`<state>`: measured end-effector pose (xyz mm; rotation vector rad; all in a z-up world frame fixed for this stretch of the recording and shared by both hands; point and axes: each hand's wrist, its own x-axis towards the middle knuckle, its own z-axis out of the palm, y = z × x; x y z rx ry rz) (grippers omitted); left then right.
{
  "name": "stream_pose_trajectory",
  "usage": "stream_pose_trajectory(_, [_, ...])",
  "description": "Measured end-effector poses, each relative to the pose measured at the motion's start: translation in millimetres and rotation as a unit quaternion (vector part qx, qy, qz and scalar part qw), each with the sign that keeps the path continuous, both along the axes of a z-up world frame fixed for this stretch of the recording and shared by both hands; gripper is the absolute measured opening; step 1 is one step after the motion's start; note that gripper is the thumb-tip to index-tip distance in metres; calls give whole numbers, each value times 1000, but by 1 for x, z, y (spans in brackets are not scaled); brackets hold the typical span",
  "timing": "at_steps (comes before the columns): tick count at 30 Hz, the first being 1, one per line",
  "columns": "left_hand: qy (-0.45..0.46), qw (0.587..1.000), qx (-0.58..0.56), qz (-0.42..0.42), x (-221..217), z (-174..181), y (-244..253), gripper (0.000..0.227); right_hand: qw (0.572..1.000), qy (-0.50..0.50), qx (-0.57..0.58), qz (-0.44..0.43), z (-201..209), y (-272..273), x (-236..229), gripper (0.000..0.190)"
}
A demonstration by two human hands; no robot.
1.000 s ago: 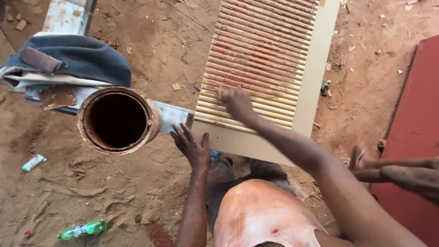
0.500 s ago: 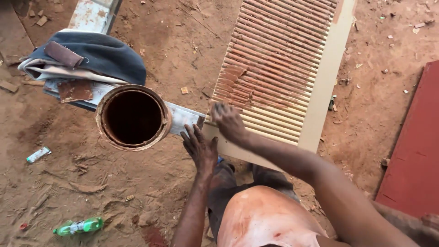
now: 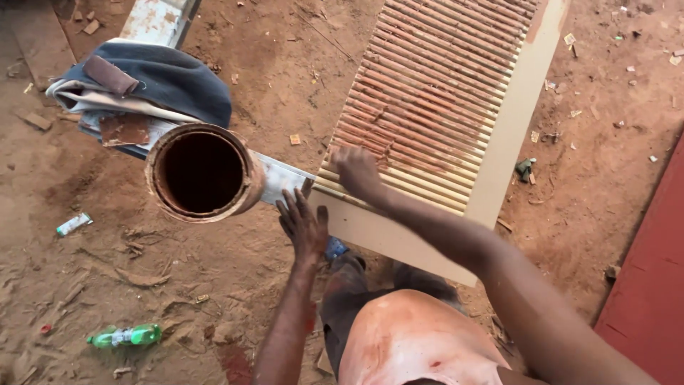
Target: The person is staining a slatted wooden panel by hand using a piece of foam dipped in a dark liquid from a container. They wipe the stain across the slats and into the grooves, moving the panel and container as needed.
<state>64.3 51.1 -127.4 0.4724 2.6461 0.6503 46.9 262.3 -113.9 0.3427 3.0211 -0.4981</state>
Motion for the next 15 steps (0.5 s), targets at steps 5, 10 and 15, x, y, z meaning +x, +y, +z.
stream_pose_trajectory(5, [-6,1000,-18,20,1,-15,-1,84,971,163,-42,167,29,-16,77,52])
stream_pose_trajectory(10, [-2,999,-36,38,1,-22,0,81,946,-20,-98,308,26,63,57,29])
stream_pose_trajectory(15, [3,994,-84,66,1,-25,4,81,861,141,-38,487,19,125,56,60])
